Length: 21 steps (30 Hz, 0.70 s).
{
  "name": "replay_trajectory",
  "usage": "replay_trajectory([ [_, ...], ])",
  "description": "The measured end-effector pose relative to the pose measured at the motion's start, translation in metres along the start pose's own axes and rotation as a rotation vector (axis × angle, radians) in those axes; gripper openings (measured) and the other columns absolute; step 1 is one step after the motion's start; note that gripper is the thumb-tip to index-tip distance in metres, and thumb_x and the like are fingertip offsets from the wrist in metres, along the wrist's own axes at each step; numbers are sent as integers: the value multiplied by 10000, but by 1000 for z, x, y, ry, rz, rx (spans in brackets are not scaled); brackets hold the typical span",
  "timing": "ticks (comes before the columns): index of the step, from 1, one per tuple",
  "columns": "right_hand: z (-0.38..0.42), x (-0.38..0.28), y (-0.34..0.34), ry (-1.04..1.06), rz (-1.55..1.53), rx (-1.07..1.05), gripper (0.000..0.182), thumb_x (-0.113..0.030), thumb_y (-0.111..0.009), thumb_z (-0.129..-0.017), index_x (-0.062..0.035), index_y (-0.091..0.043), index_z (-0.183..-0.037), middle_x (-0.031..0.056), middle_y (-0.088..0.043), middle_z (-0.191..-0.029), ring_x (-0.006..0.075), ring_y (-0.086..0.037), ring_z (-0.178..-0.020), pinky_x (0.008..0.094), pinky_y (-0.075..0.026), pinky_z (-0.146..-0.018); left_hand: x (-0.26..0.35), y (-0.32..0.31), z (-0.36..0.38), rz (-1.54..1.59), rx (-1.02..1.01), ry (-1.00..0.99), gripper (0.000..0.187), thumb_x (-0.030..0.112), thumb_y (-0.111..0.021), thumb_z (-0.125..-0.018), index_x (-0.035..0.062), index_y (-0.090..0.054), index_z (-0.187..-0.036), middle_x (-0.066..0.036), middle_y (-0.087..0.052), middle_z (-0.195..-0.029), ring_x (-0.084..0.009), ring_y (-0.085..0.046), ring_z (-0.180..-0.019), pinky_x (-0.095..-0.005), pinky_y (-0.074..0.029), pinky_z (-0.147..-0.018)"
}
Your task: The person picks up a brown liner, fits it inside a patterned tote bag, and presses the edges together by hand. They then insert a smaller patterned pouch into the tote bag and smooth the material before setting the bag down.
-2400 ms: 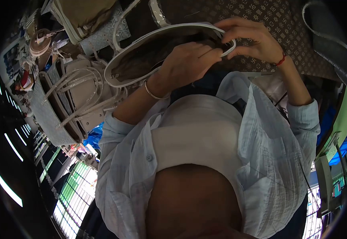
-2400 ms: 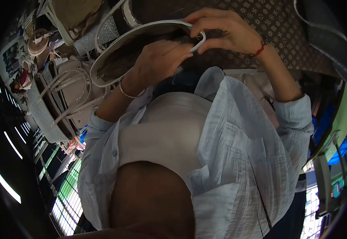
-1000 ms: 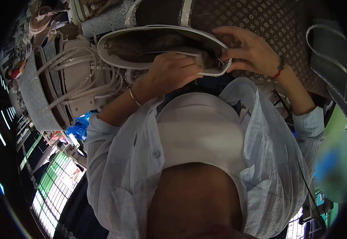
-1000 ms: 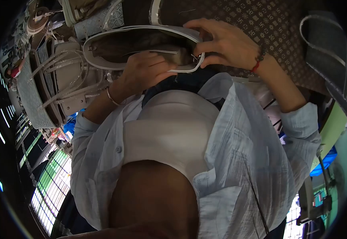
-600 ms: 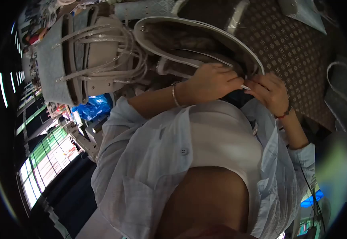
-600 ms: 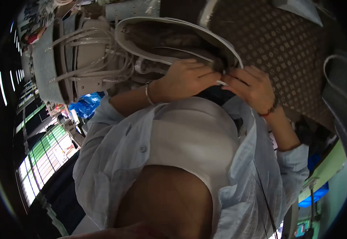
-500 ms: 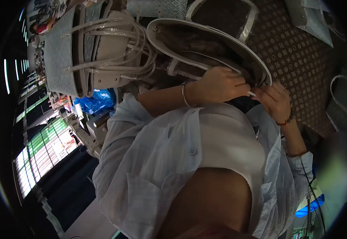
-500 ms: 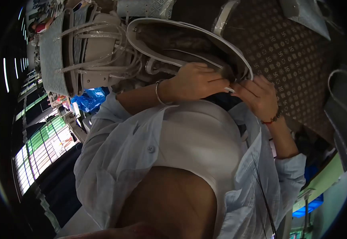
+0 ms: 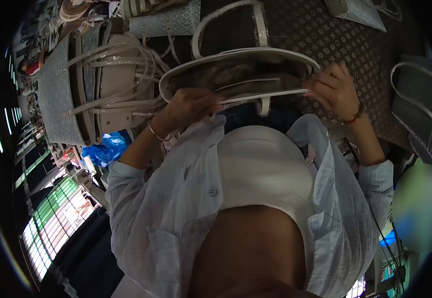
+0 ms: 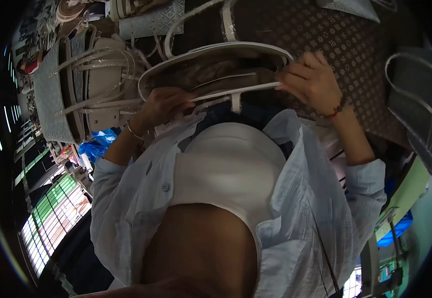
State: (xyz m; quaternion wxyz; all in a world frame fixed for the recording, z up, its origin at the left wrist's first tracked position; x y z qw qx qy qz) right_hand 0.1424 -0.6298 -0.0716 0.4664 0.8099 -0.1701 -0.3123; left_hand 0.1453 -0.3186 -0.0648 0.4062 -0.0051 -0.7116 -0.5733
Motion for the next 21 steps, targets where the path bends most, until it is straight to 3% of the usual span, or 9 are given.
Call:
replay_trajectory([
  [3,-17,-32,11,-16,124,76,308,-288,-760,-806,-157,-735,-1084,-52,-682,-928,153,-597,-933,302,-438,-806,9,-15,-12,5,-11,45,286,215,-704,-909,75,-697,-1159,-74,-732,-936,-249,-713,-783,-348,-592,-679],
  [6,-33,-66,-10,-7,26,12,352,-258,-746,-820,-160,-722,-1156,-60,-690,-948,142,-607,-895,301,-449,-777,10,-31,-16,-5,-82,51,367,251,-662,-939,85,-645,-1266,-79,-733,-1010,-261,-719,-863,-358,-594,-739],
  [8,-31,-72,-31,-13,12,3,326,-254,-746,-816,-152,-730,-1126,-58,-689,-927,139,-612,-859,296,-452,-751,4,-36,-17,9,-145,48,403,268,-642,-951,92,-616,-1313,-78,-731,-1048,-263,-718,-898,-360,-592,-766],
  [11,-33,-67,-40,-2,-54,-35,257,-250,-752,-808,-141,-742,-1040,-49,-683,-875,137,-618,-782,290,-456,-695,11,-30,-19,-28,-91,-65,360,266,-622,-959,85,-627,-1270,-68,-725,-1011,-248,-719,-876,-354,-588,-746],
  [14,-34,-59,-32,36,-145,-98,184,-257,-760,-808,-133,-743,-943,-35,-672,-822,147,-618,-728,298,-457,-644,21,-35,-19,-47,-188,-152,273,254,-624,-953,89,-660,-1168,-53,-703,-914,-229,-705,-806,-346,-581,-705],
  [15,-36,-56,-30,59,-175,-124,163,-264,-762,-813,-128,-741,-900,-28,-666,-799,155,-617,-714,305,-456,-624,23,-34,-19,-69,-105,-232,236,260,-644,-942,96,-672,-1110,-44,-684,-872,-221,-691,-768,-341,-572,-678],
  [16,-37,-56,-30,68,-174,-127,163,-264,-762,-813,-128,-741,-900,-28,-666,-799,155,-617,-714,305,-456,-624,25,-30,-18,-90,-23,-313,204,266,-663,-932,102,-683,-1052,-36,-665,-829,-214,-678,-731,-336,-564,-652],
  [21,-49,-47,-25,-82,-438,-250,240,-202,-789,-798,-76,-746,-998,41,-661,-815,231,-656,-789,360,-525,-673,16,4,-10,35,103,-222,218,285,-758,-866,93,-707,-956,-28,-656,-785,-207,-654,-682,-324,-546,-617],
])
Point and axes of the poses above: each hand's wrist, its own z-axis away from the middle knuckle, its own y-axis out of the back of the hand, x = y × z, the point moved 6 cm from there along -z, towards the middle knuckle
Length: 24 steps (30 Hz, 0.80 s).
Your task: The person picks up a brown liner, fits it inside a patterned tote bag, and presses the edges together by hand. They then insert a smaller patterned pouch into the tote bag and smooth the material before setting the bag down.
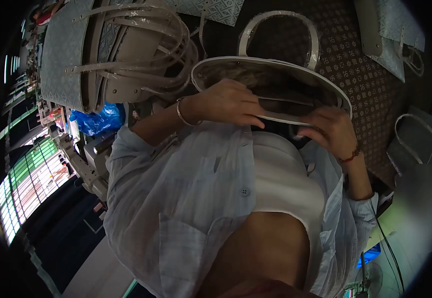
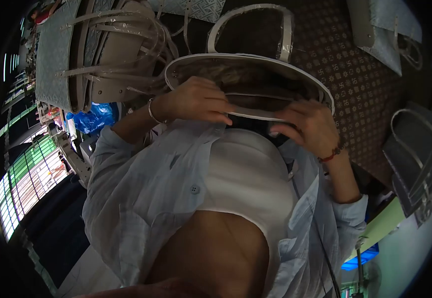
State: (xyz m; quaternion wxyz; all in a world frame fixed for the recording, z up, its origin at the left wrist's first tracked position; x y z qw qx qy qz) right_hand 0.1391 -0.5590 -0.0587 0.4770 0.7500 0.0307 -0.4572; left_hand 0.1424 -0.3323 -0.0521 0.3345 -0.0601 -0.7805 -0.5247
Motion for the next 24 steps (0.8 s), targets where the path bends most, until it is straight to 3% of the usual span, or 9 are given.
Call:
replay_trajectory([
  [1,-6,-4,1,-6,-1,-5,240,-202,-789,-798,-76,-746,-998,41,-661,-815,231,-656,-789,360,-525,-673,-5,10,-2,69,42,78,230,288,-782,-851,85,-711,-935,-31,-668,-788,-213,-656,-682,-325,-542,-611],
  [3,-23,-11,10,-119,-14,243,294,-124,-792,-801,-82,-740,-1087,70,-659,-899,262,-663,-853,393,-550,-712,-23,40,-9,-17,315,198,212,252,-783,-864,82,-730,-978,-46,-703,-825,-221,-667,-690,-323,-539,-612],
  [6,-54,-13,5,-109,176,469,357,-42,-778,-801,-93,-729,-1151,70,-651,-989,259,-649,-885,390,-541,-745,-63,66,-25,-17,394,333,208,238,-747,-898,78,-740,-1031,-79,-726,-895,-238,-698,-783,-334,-548,-679],
  [9,-71,0,-6,-37,393,459,378,-3,-758,-790,-111,-740,-1152,41,-646,-1017,234,-633,-894,360,-522,-767,-89,58,-51,2,216,183,260,243,-684,-967,49,-726,-1134,-102,-740,-945,-191,-692,-815,-305,-534,-696],
  [11,-72,4,-9,-7,414,424,373,-4,-740,-777,-118,-746,-1131,18,-647,-1009,209,-617,-874,348,-506,-775,-107,25,-58,378,-224,337,368,369,-628,-991,60,-734,-1159,-96,-746,-1042,-232,-698,-976,-350,-537,-845],
  [12,-72,5,-11,25,435,402,369,-6,-722,-763,-125,-752,-1111,-6,-648,-1002,185,-601,-854,336,-489,-783,-111,27,-62,387,-215,342,368,369,-628,-991,60,-734,-1159,-96,-746,-1042,-232,-698,-976,-350,-537,-845],
  [14,-69,10,-9,67,399,383,360,-6,-716,-765,-126,-757,-1102,-9,-653,-1019,180,-601,-856,336,-485,-781,-117,10,-61,469,-517,455,447,432,-603,-1004,64,-710,-1233,-77,-748,-1082,-207,-693,-980,-320,-530,-845],
  [17,-69,15,-9,134,358,381,336,-19,-718,-766,-126,-764,-1081,-12,-663,-1037,180,-600,-858,336,-478,-782,-131,-4,-65,572,-537,284,483,467,-610,-994,71,-700,-1256,-69,-748,-1065,-186,-685,-972,-298,-521,-829],
  [24,-81,9,-10,66,368,271,289,-18,-761,-765,-109,-733,-1038,20,-665,-1010,218,-614,-903,355,-468,-784,-125,7,-73,452,-550,295,395,373,-575,-1010,60,-711,-1208,-86,-752,-931,-182,-693,-794,-332,-524,-698],
])
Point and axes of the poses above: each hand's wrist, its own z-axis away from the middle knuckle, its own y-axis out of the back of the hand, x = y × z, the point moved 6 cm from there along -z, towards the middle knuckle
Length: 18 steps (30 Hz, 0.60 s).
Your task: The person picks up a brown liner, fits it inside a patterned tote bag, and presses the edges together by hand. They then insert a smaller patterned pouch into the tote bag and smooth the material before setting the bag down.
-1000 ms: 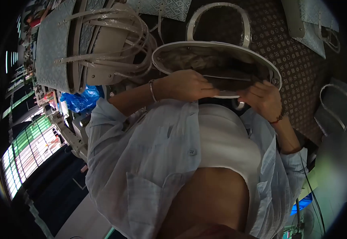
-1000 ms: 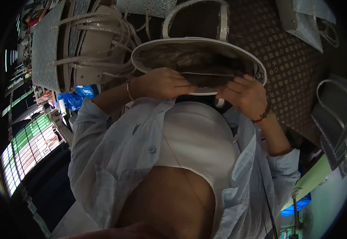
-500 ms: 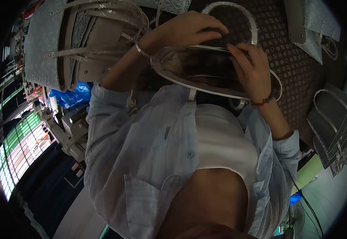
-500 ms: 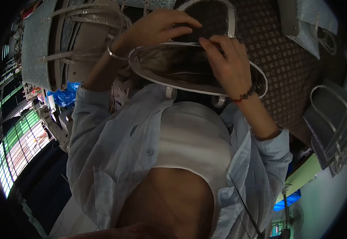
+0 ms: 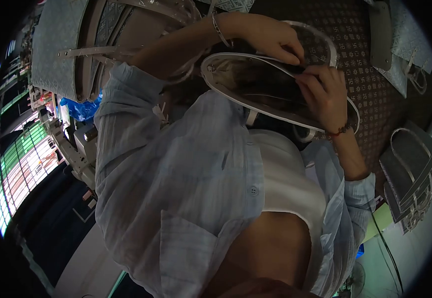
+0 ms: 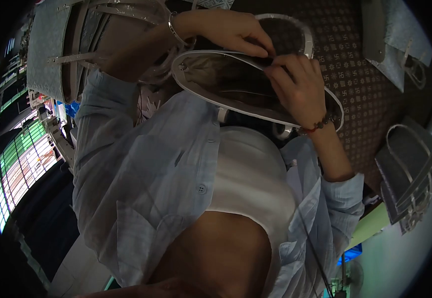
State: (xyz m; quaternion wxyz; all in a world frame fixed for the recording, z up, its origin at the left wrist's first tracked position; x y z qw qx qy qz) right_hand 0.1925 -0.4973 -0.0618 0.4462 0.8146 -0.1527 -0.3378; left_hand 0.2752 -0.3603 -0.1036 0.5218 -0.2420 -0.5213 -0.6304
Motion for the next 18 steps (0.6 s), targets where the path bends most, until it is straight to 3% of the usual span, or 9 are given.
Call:
replay_trajectory([
  [2,3,-12,-8,-53,78,-5,251,-42,-758,-783,-110,-723,-1023,17,-662,-1006,213,-614,-915,359,-463,-778,8,3,0,-166,115,-105,324,292,-556,-996,39,-722,-1112,-111,-736,-851,-233,-687,-717,-362,-526,-668],
  [5,-5,-18,-11,-127,201,-5,201,-79,-743,-804,-115,-713,-1000,15,-663,-981,206,-618,-920,361,-456,-775,13,5,-1,-204,87,-58,290,249,-531,-987,32,-716,-1039,-130,-724,-829,-277,-688,-725,-384,-542,-693],
  [7,-5,-19,-9,-158,239,-1,188,-92,-731,-806,-119,-714,-992,15,-668,-960,202,-622,-915,360,-456,-777,13,3,0,-240,146,-86,273,234,-529,-990,32,-707,-1035,-129,-723,-832,-286,-693,-749,-391,-548,-714],
  [9,-4,-23,-14,-72,174,-118,176,-134,-632,-823,-133,-724,-973,6,-680,-914,196,-626,-859,337,-467,-791,13,2,3,-281,208,-122,257,219,-526,-993,31,-699,-1031,-128,-722,-835,-294,-697,-772,-398,-554,-735],
  [10,-1,-23,-10,-73,180,-117,176,-134,-632,-823,-133,-724,-973,6,-680,-914,196,-626,-859,337,-467,-791,19,4,10,-389,327,-190,242,210,-530,-995,36,-691,-1046,-128,-723,-879,-302,-698,-819,-401,-555,-761],
  [11,10,-31,-16,-25,41,-301,204,-127,-625,-821,-139,-731,-995,14,-684,-907,198,-634,-855,338,-472,-807,25,3,18,-492,444,-258,229,201,-534,-997,40,-683,-1061,-128,-724,-923,-309,-699,-866,-403,-556,-787],
  [13,31,-44,-21,-31,-136,-582,268,-119,-616,-826,-167,-745,-1057,29,-697,-901,199,-653,-865,332,-476,-854,23,-2,19,-495,448,-207,240,227,-577,-991,47,-678,-1114,-116,-717,-1012,-312,-692,-917,-407,-551,-807],
  [14,35,-44,-22,-40,-136,-583,268,-119,-616,-826,-167,-745,-1057,29,-697,-901,199,-653,-865,332,-476,-854,21,-3,20,-500,452,-149,273,253,-619,-985,55,-672,-1166,-105,-710,-1102,-314,-685,-969,-411,-546,-827],
  [18,33,-38,-11,-124,-35,-396,352,-123,-629,-840,-200,-716,-1172,21,-704,-1016,205,-654,-962,364,-464,-894,28,-14,33,-548,432,-34,295,268,-609,-990,68,-665,-1199,-97,-704,-1113,-295,-668,-1043,-404,-526,-894],
])
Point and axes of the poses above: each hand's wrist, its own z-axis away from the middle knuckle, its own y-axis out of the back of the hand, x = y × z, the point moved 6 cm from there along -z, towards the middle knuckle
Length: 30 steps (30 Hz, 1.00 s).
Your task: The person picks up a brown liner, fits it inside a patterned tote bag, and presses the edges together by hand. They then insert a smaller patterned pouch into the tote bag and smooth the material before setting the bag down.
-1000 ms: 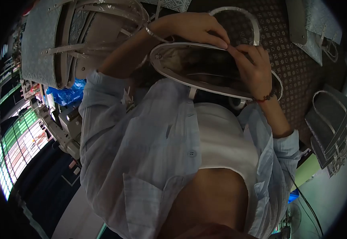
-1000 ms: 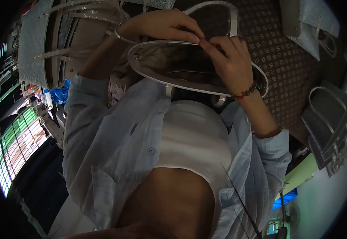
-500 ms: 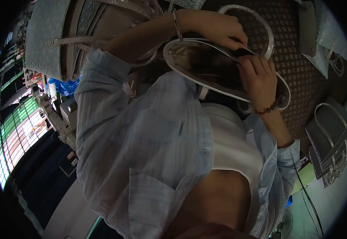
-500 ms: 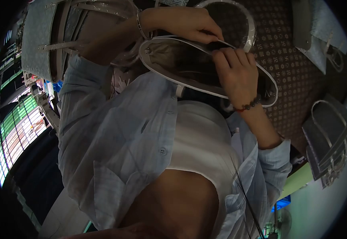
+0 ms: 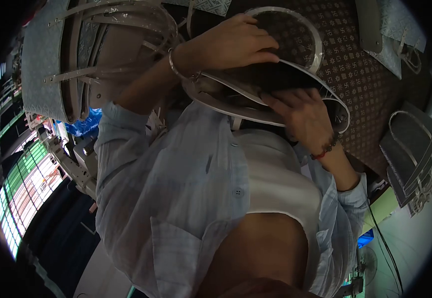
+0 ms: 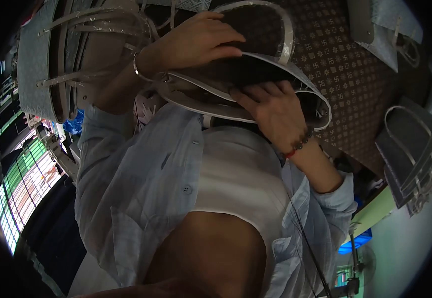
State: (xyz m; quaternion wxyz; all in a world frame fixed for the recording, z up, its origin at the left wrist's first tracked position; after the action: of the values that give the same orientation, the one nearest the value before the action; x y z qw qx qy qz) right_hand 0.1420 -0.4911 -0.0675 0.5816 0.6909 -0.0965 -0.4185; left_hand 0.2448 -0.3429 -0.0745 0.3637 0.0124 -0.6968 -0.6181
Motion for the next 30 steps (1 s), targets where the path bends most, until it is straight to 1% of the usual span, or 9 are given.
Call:
replay_trajectory([
  [2,0,3,5,-19,105,84,386,-117,-627,-847,-207,-701,-1216,18,-703,-1063,212,-651,-998,379,-461,-905,11,3,20,-225,177,22,297,276,-614,-985,74,-678,-1193,-90,-705,-1098,-285,-648,-1101,-400,-511,-938],
  [6,-1,13,4,-84,105,80,394,-258,-683,-876,-162,-680,-1259,27,-692,-1138,230,-640,-1046,399,-457,-932,9,-16,29,-132,57,46,303,298,-625,-982,75,-696,-1174,-91,-705,-1104,-275,-640,-1103,-382,-518,-907],
  [11,-27,49,30,-162,150,196,424,-431,-677,-912,-89,-720,-1160,70,-682,-1221,249,-629,-1113,393,-459,-965,-12,-6,18,56,208,246,240,261,-608,-976,38,-691,-1010,-128,-684,-937,-335,-658,-919,-426,-525,-793],
  [14,-54,75,63,-108,330,399,480,-513,-641,-925,-58,-699,-1067,120,-691,-1133,300,-670,-1009,425,-500,-922,-17,9,4,196,275,465,218,193,-595,-973,-17,-653,-970,-179,-669,-931,-397,-646,-835,-467,-519,-746],
  [16,-64,75,82,24,620,638,515,-503,-645,-932,-14,-710,-1079,148,-615,-1344,338,-641,-1128,458,-475,-976,-14,5,-8,237,415,466,220,178,-581,-973,-34,-640,-961,-196,-660,-918,-402,-650,-814,-470,-516,-723],
  [21,-53,89,59,-59,217,728,529,-516,-653,-925,-13,-685,-1088,151,-583,-1396,406,-631,-1131,498,-488,-956,19,-52,-37,677,542,487,223,151,-559,-969,-64,-616,-953,-232,-660,-923,-380,-691,-824,-425,-535,-714],
  [24,-20,105,50,-299,149,410,413,-390,-677,-934,-11,-659,-1099,177,-613,-1309,427,-626,-1122,499,-507,-914,60,-54,-47,1220,367,458,210,136,-554,-967,-60,-630,-977,-227,-679,-961,-338,-721,-862,-381,-552,-745],
  [26,-2,119,46,-348,64,256,336,-298,-674,-927,-5,-655,-1091,191,-620,-1243,415,-639,-1075,481,-515,-865,83,-45,-44,995,-236,319,268,164,-550,-1034,-58,-614,-1170,-139,-688,-909,-182,-719,-811,-272,-570,-689],
  [30,22,137,44,-188,-102,90,191,-53,-645,-874,10,-649,-1055,201,-616,-1057,374,-655,-903,454,-504,-758,66,7,-60,584,-10,78,214,188,-623,-970,2,-703,-1042,-169,-728,-1011,-217,-744,-805,-348,-578,-717],
])
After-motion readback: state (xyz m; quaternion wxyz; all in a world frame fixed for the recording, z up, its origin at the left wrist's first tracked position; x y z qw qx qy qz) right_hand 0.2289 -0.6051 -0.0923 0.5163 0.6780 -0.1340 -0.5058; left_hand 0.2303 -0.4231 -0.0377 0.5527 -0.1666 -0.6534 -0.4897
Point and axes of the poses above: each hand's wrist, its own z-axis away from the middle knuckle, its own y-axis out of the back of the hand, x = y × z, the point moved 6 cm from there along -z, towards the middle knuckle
